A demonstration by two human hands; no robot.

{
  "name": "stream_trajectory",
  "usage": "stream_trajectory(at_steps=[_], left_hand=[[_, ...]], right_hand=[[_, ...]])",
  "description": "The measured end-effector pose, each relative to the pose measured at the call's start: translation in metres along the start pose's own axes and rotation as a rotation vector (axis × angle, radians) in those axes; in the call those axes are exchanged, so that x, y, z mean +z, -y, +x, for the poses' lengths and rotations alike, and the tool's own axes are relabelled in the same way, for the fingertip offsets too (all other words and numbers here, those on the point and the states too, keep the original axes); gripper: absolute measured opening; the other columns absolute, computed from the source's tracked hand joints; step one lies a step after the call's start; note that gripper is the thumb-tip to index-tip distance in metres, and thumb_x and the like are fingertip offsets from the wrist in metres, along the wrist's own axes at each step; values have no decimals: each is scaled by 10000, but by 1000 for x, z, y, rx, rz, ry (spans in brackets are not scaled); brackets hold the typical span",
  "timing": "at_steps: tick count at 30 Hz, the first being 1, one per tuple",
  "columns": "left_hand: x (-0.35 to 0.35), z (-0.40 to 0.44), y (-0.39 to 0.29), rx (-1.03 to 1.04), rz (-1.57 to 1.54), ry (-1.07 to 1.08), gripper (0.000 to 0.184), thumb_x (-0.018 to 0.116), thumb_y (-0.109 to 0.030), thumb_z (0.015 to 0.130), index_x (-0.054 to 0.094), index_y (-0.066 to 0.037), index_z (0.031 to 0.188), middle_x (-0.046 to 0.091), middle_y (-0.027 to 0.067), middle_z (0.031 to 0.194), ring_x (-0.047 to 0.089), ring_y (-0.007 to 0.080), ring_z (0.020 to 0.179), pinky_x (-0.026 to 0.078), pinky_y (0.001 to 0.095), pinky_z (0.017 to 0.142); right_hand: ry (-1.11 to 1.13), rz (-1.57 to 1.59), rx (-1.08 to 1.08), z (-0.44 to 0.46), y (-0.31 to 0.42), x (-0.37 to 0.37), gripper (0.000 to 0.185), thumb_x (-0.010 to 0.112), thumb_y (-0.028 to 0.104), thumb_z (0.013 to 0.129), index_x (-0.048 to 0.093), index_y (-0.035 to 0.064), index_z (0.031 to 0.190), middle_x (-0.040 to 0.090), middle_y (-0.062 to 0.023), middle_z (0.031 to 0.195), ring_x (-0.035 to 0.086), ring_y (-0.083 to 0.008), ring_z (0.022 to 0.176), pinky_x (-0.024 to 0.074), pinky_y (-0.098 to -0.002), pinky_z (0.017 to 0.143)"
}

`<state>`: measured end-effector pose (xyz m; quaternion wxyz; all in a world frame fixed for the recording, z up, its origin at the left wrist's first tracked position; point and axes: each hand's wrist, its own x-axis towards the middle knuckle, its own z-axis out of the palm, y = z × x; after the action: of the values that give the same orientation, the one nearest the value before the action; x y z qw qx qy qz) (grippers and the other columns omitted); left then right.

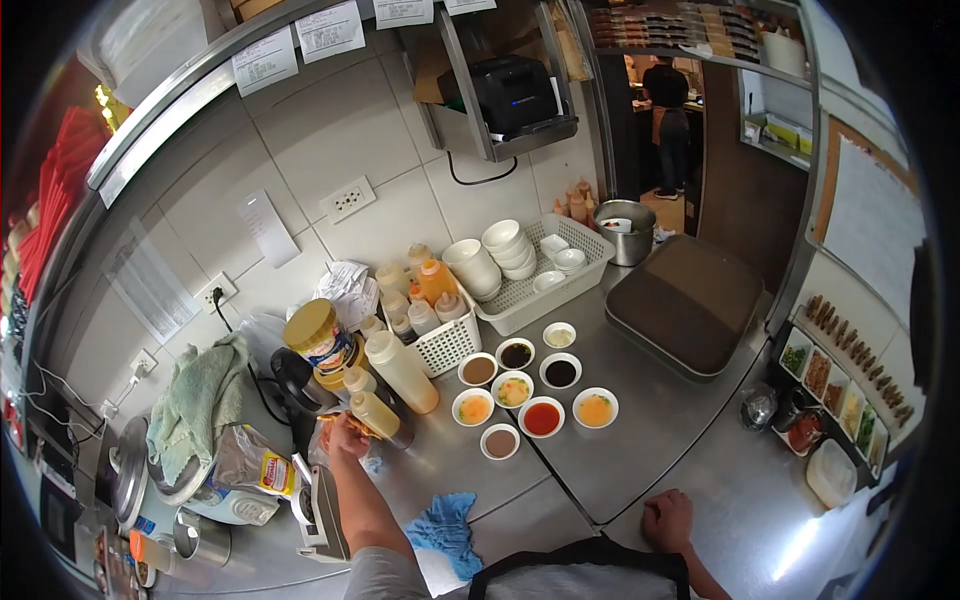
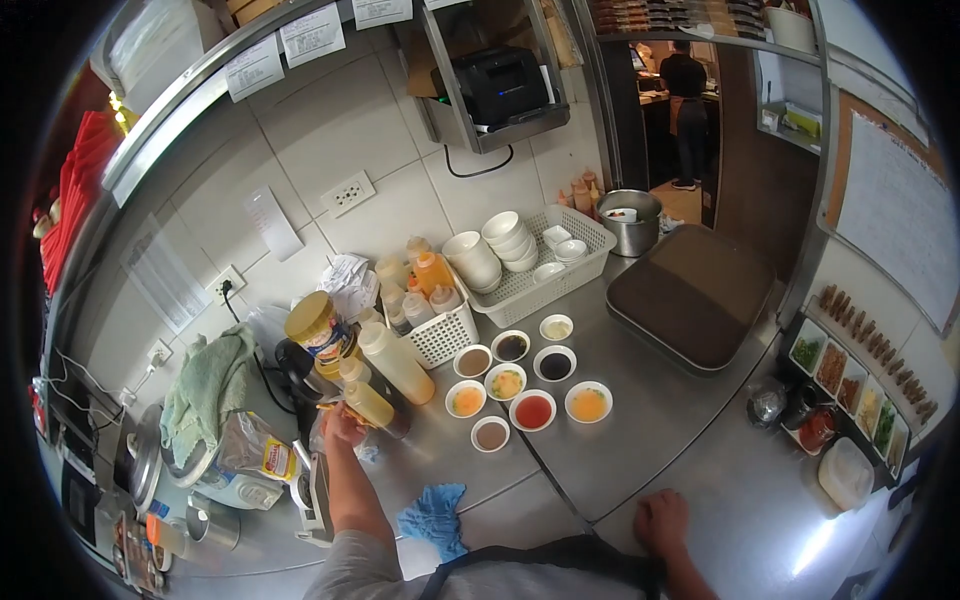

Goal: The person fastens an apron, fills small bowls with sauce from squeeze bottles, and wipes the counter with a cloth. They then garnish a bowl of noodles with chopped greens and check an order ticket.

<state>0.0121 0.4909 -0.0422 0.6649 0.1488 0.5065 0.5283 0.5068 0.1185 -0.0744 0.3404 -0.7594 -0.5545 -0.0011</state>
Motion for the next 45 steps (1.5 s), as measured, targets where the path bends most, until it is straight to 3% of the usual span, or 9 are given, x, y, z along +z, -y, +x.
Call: stream_trajectory(at_steps=[16,20,23,28,31,37,40,43,45], left_hand=[[-2,-17,2,186,-152,180,344,471,-466,800,506,-142,910,548,4,786,472,135,605,336,221,495],[-10,-58,-13,370,-202,500,404,505,-445,787,499,-98,996,566,57,929,547,211,823,450,308,681],[26,-113,-30,639,-399,627,447,524,-391,788,456,-106,1125,504,67,1104,455,225,1044,342,425,909],[134,-220,-33,757,-473,819,626,601,-394,723,397,-16,1179,380,176,1228,419,260,1068,325,368,939],[188,-275,-8,582,-523,1057,855,641,-471,652,246,-13,1257,334,160,1229,432,256,1011,435,343,824],[245,-386,59,230,-770,1544,895,639,-538,605,258,-74,1268,365,177,1167,473,249,923,460,314,731],[250,-439,64,104,-1003,1548,965,705,-465,587,214,7,1271,458,217,994,511,247,783,451,260,674],[240,-490,27,-136,-563,952,506,551,-457,736,508,-59,1045,507,222,1001,519,306,772,451,406,552],[242,-489,26,-173,-608,973,515,565,-446,729,495,-57,1060,495,227,1019,520,302,769,454,401,555]], right_hand=[[1,-46,-2,-2,-3,3,84,584,75,597,577,114,672,507,-76,710,489,-268,699,373,-376,624],[-8,-26,-28,-1,-5,4,78,582,74,599,575,109,668,507,-81,706,490,-272,696,374,-372,618],[0,-36,-31,-1,-3,4,74,581,73,600,573,102,668,507,-87,708,490,-276,691,375,-374,612],[23,-29,-99,0,-3,6,69,574,67,603,566,89,669,505,-94,706,489,-282,684,376,-380,609],[27,-43,-69,-1,-4,7,80,559,87,605,569,98,683,512,-117,729,490,-296,720,377,-404,639],[9,0,-57,-1,5,1,76,553,74,620,568,85,694,505,-123,709,487,-307,706,380,-408,620],[52,-74,-38,6,14,-6,74,554,70,626,572,91,695,507,-119,713,491,-303,708,382,-401,620],[11,-574,-334,11,15,-10,101,528,87,659,582,53,737,540,-152,737,515,-321,710,412,-404,636],[-22,-903,-503,9,18,-12,135,510,98,681,588,28,765,562,-174,753,530,-334,711,432,-407,647]])
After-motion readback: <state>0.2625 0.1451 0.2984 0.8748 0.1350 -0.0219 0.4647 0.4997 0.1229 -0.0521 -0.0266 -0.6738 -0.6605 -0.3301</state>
